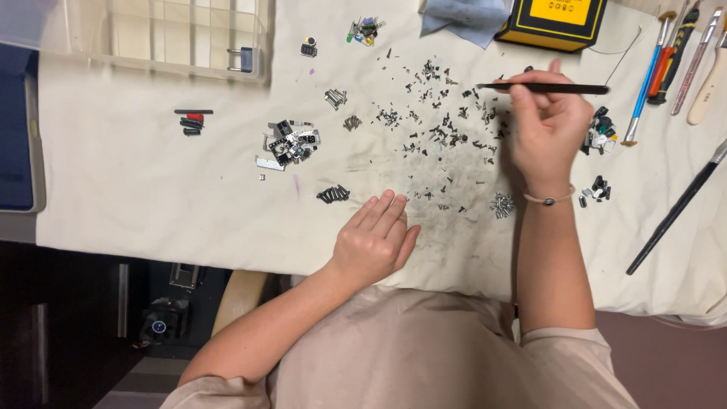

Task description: Sorting tiny electronic or mechanical components using tweezers on a white work surface.

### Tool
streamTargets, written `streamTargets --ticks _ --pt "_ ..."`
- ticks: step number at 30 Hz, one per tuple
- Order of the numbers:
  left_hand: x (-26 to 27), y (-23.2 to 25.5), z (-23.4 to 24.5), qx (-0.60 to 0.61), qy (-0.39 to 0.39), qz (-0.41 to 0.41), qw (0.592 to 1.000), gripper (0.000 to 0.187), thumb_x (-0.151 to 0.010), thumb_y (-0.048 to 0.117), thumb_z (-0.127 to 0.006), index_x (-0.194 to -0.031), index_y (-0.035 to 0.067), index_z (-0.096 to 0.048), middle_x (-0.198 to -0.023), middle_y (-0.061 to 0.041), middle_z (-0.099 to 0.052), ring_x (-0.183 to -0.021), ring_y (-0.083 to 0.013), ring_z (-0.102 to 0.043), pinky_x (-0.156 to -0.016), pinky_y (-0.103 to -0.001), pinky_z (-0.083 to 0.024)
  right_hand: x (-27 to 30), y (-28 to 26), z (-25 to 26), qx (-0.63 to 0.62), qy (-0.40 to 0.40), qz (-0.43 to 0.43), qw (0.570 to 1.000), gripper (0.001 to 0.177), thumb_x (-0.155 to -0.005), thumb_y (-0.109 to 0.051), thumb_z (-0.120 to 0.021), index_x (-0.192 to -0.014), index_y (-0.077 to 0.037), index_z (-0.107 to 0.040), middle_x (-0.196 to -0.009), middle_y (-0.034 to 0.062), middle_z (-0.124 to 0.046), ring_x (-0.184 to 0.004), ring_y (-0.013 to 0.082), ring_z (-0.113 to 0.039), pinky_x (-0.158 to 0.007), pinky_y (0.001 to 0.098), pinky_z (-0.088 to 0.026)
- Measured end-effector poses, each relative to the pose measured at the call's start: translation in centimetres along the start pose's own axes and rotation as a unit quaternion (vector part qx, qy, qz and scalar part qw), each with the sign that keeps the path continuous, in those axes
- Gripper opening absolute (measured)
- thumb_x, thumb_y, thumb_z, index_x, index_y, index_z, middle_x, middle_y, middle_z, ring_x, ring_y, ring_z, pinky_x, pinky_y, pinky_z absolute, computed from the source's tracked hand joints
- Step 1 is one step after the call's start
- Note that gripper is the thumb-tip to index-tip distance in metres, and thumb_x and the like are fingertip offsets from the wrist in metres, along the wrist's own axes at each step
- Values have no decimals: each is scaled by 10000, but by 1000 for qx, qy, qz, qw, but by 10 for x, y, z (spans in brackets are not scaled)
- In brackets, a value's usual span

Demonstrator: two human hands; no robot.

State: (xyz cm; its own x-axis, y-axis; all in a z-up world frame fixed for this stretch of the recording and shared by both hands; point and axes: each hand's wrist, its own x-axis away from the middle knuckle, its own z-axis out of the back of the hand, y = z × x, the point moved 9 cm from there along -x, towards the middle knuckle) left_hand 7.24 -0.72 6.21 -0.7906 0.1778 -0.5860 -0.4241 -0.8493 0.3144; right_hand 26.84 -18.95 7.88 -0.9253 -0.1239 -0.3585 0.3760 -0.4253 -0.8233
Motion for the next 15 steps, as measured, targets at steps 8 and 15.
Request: streamTargets --ticks 8,15 --pt "-7 2 6 10 1 -10 1000 191 -950 239 -739 -870 66 -754 -1072 -112 -788 -1067 -264 -752 -927 -367 -600 18 55 84 40 164 -36 985 91 -1050 2 -597 -1039 35 -682 -946 107 -705 -951 197 -700 -1088 404 -441" --pt "-8 2 5 12 4 -7 1000 187 -938 234 -753 -871 59 -754 -1059 -121 -786 -1053 -272 -754 -909 -376 -609 17 56 76 33 164 -61 984 83 -1046 -3 -578 -1066 29 -653 -928 143 -721 -922 233 -782 -832 279 -608"
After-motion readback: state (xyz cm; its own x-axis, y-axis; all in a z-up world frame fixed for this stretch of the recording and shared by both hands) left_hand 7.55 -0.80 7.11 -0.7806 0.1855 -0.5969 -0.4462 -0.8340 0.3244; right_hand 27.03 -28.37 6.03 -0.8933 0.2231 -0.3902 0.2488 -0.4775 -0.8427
